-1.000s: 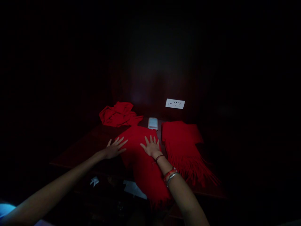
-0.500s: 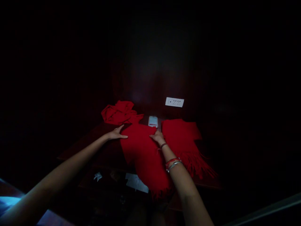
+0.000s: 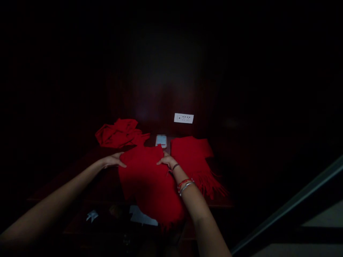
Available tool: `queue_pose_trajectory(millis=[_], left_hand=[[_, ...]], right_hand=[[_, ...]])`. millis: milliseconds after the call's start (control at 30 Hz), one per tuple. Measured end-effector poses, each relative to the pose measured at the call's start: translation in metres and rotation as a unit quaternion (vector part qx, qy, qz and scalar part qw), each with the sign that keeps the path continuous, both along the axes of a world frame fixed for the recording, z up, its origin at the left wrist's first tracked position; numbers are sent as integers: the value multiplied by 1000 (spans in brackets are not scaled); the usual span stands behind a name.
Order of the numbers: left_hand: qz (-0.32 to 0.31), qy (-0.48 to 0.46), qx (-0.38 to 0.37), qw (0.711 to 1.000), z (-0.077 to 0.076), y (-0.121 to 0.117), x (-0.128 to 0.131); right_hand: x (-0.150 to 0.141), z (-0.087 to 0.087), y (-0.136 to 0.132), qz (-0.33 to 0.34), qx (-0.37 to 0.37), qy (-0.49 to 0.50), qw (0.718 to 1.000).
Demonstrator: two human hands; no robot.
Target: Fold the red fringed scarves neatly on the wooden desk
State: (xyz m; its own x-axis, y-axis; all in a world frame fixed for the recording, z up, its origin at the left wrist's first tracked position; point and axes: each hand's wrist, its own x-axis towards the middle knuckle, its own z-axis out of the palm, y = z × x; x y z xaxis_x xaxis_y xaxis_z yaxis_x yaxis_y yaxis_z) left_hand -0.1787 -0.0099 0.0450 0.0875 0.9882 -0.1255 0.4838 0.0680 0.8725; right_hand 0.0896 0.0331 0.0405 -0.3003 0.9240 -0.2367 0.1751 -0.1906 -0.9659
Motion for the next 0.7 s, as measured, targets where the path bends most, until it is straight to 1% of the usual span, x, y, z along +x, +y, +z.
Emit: queue_pose_trajectory(millis=[33,100,167,233,333,400,433,467,500,533,567,600,633,667,700], left_hand=[[-13,-39,-18,999,0,-2,3],[-20,-112,-22,993,5,-5,10],[-18,-147,5,989,21,-8,20],[-39,-174,37,983,49,-10,34],[-93,-209,88,970,106,-13,63],[-129,-241,139,952,145,-11,88],[-147,-250,158,944,162,-8,100],[-163,-258,174,936,176,-2,112],[-171,-265,186,931,186,6,124],[-174,-267,190,929,191,17,136],[-173,-266,184,930,192,29,147],[-168,-262,171,935,189,43,157],[-155,-256,152,942,182,57,166],[-149,-249,128,948,171,72,173],[-146,-247,105,952,158,87,180]], right_hand=[[2,1,-3,-8,9,-2,1000],[10,8,-12,-30,26,0,999],[24,26,-26,-47,52,18,997],[45,55,-45,-59,102,63,991],[84,113,-75,-103,170,78,977],[110,151,-90,-140,229,73,961],[122,168,-95,-149,260,66,952],[133,181,-97,-160,286,62,943],[142,191,-96,-169,300,57,937],[151,197,-92,-178,306,54,934],[158,198,-85,-189,302,53,933],[164,194,-76,-200,290,52,935],[169,187,-65,-215,269,51,937],[173,176,-54,-231,237,49,942],[177,163,-41,-232,212,47,948]])
